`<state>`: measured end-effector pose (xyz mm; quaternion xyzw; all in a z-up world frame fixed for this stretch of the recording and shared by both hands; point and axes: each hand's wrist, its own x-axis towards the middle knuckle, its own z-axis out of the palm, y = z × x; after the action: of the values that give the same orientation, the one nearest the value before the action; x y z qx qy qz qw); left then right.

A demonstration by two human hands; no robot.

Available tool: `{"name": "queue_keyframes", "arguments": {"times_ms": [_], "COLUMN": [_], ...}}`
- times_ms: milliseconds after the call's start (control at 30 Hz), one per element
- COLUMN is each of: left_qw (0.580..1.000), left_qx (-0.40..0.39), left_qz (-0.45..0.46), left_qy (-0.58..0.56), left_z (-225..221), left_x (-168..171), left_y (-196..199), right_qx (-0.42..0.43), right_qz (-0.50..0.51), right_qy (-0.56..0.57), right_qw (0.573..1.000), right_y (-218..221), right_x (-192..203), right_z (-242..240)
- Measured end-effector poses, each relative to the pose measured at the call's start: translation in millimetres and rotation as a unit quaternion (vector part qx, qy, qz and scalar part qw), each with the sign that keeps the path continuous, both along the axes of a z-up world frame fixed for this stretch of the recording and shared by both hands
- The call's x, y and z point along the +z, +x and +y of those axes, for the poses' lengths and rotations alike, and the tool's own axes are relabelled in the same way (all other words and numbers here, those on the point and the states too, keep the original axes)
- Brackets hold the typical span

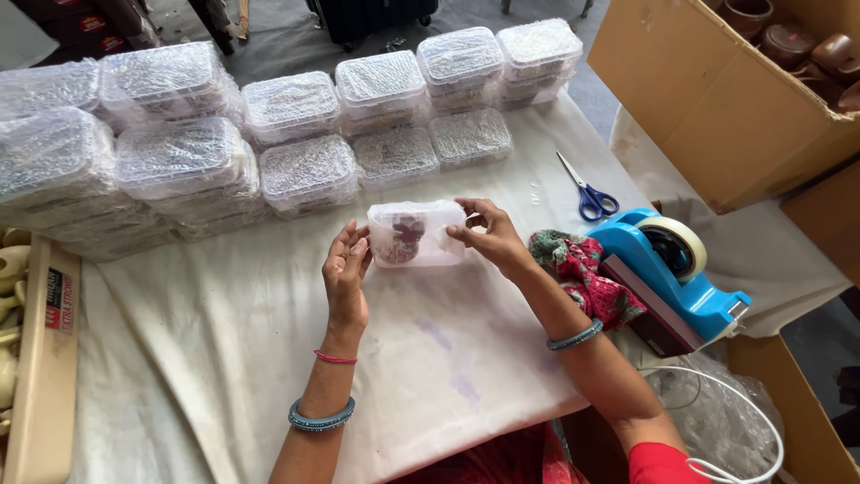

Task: The person wraps a small plastic container in bubble wrap, secures it with tape from a dispenser, and places it on a stack of similarly wrapped containers.

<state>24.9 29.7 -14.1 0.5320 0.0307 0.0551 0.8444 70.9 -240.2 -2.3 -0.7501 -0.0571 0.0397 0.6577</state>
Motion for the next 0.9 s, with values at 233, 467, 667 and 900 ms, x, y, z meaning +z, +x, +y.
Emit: {"name": "queue_keyframes", "arguments": {"times_ms": [233, 467, 667, 900], "left_qw": [0.995, 0.995, 0.981, 0.905], "left_qx": [0.027, 0.073, 0.143, 0.144], "left_qz": [-0.054, 0.016, 0.003, -0.042], "left_qy": [-0.081, -0.067, 0.131, 0.398], "left_z": [6.3, 11.3, 13.6, -0.7], "left_x": [9.4, -18.9, -30.2, -15.3], "left_y": [-4.0, 3.8, 6.4, 0.0], "right_qx": [0.038, 0.072, 0.113, -0.005], "right_qz": [-0.211, -0.322, -0.227, -0.042], "right_qy": [-0.025, -0.285, -0.233, -0.274], "right_qw": [0.976, 0.9, 0.939, 0.961], "right_y": [-14.8, -18.3, -8.3, -1.3], "right_x": [9.6, 15.3, 20.6, 0.0], "right_z": [19.4, 16.5, -0.2, 4.1]}}
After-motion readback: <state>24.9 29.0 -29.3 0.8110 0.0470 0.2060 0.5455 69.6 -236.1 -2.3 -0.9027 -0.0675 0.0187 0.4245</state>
